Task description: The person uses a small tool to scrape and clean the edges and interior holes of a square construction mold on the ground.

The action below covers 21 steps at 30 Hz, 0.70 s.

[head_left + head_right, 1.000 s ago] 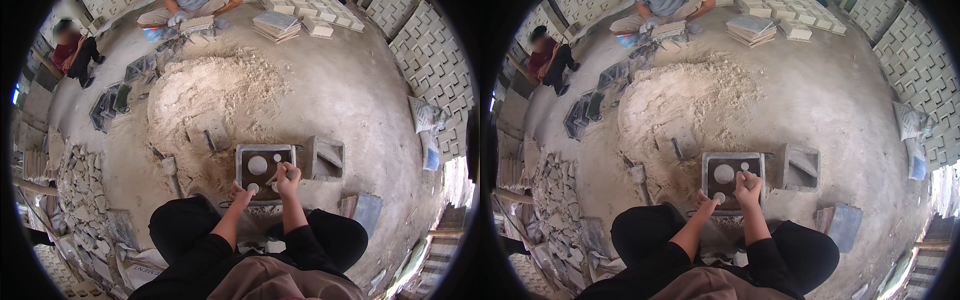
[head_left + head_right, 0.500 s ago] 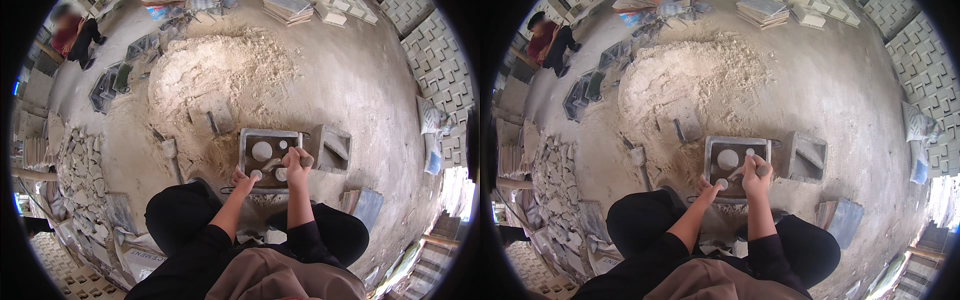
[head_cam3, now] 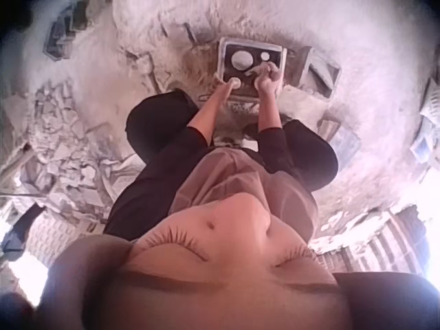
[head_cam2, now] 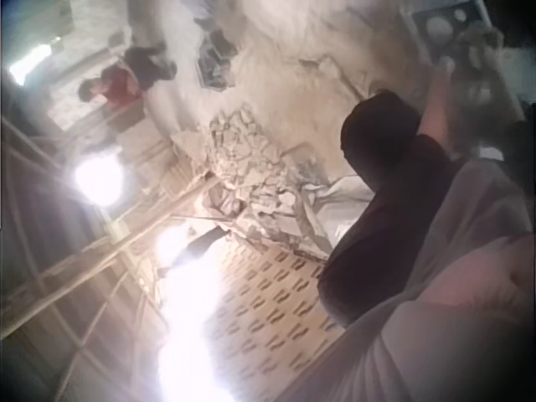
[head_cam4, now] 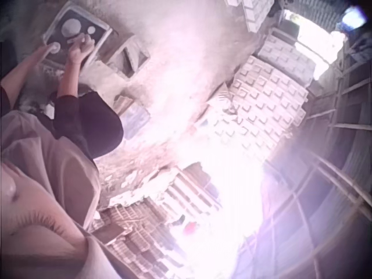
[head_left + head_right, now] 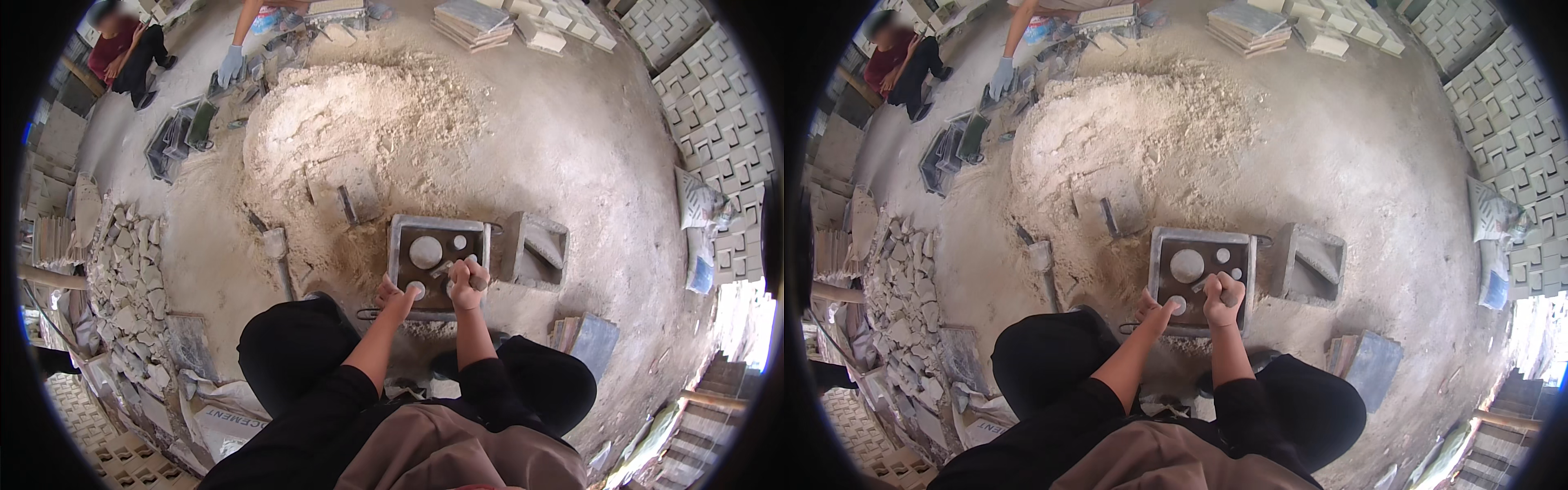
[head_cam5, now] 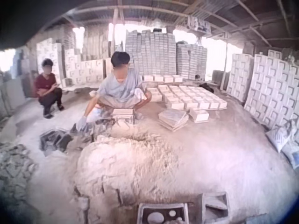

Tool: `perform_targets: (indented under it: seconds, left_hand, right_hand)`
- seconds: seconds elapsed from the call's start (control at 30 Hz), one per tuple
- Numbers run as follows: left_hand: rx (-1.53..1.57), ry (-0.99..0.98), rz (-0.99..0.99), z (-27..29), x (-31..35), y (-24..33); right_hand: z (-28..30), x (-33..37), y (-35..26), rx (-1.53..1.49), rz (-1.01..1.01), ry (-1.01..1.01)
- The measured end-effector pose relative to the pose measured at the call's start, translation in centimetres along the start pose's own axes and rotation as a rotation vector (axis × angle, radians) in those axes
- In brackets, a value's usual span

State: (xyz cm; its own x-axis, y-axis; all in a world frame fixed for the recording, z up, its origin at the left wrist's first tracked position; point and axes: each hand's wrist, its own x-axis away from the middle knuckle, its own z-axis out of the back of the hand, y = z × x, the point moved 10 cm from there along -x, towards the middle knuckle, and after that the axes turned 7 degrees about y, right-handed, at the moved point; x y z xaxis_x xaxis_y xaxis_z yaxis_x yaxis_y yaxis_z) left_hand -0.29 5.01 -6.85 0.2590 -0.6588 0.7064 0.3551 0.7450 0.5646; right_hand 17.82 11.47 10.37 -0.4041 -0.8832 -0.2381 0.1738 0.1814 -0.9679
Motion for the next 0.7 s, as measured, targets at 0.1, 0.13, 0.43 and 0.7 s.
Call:
perform_targets:
  seconds: [0.1,0.13,0.43,0.7]
  left_hand:
    - [0.019,-0.013,-0.007,0.9,-0.2,1.1]
    - [0.037,-0.033,-0.006,0.7,0.1,0.7]
    - [0.022,-0.057,0.007,0.5,0.1,0.5]
    - [0.037,-0.052,-0.018,-0.2,-0.1,0.7]
  right_hand:
    - [1.3,-1.4,-0.8,-0.317,-0.182,0.195]
    - [1.7,-1.1,-3.0,-0.383,-0.186,0.239]
    - [2.0,-0.9,-1.0,-0.44,-0.182,0.287]
    - [0.6,-0.6,0.8,-0.25,-0.148,0.166]
